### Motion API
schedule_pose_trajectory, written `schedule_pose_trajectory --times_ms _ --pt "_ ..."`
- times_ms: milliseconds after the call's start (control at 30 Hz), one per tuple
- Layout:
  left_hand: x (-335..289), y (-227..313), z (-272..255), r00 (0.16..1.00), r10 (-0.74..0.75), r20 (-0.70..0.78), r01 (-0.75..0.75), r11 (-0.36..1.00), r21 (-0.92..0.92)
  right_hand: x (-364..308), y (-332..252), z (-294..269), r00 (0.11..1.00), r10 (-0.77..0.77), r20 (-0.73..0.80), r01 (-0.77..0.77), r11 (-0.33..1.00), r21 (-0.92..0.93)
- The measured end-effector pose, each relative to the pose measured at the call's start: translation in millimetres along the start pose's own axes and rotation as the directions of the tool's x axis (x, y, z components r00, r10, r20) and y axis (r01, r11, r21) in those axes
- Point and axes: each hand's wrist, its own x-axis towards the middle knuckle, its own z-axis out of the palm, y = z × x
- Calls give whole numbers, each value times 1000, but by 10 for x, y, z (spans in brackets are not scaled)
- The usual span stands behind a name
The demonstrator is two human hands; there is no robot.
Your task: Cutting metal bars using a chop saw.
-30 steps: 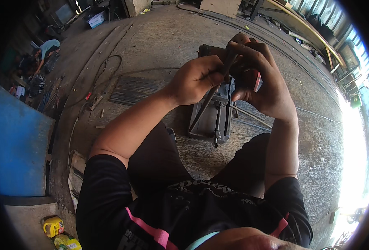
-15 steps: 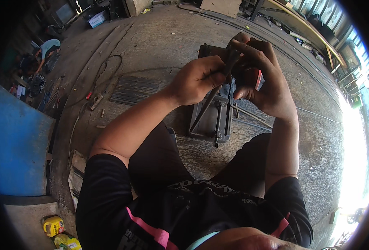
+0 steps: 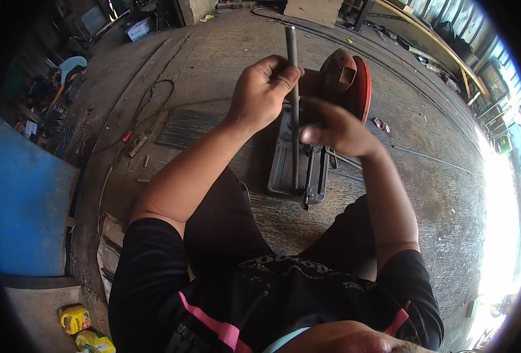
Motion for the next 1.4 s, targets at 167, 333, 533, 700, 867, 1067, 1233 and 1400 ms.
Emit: schedule_pose_trajectory --times_ms 167,333,533,700,867,1067,1233,1400 --pt "84 -53 -128 985 80 -153 -56 986 159 146 198 462 957 276 91 -289 937 197" --pt "66 -47 -166 980 89 -177 -37 960 278 214 347 553 973 203 -107 -199 979 48" --pt "74 -105 -209 959 152 -238 -83 957 277 191 331 563 956 154 -249 -145 988 57" --pt "94 -191 -85 996 -36 -76 42 996 77 9 347 383 830 279 -483 -180 954 242" --pt "112 -166 -126 936 -258 238 194 945 263 -545 344 -776 584 241 -775 -513 850 -122" --pt "206 -145 181 533 -411 740 -94 840 535 -1576 1487 -2311 536 248 -807 -677 697 -236" --pt "256 -214 448 647 -375 663 27 881 473 -1683 2142 -1668 464 638 -614 -875 224 -428" --pt "476 -507 674 856 -213 472 60 946 319 -1704 2517 -1522 475 743 -471 -855 264 -445"
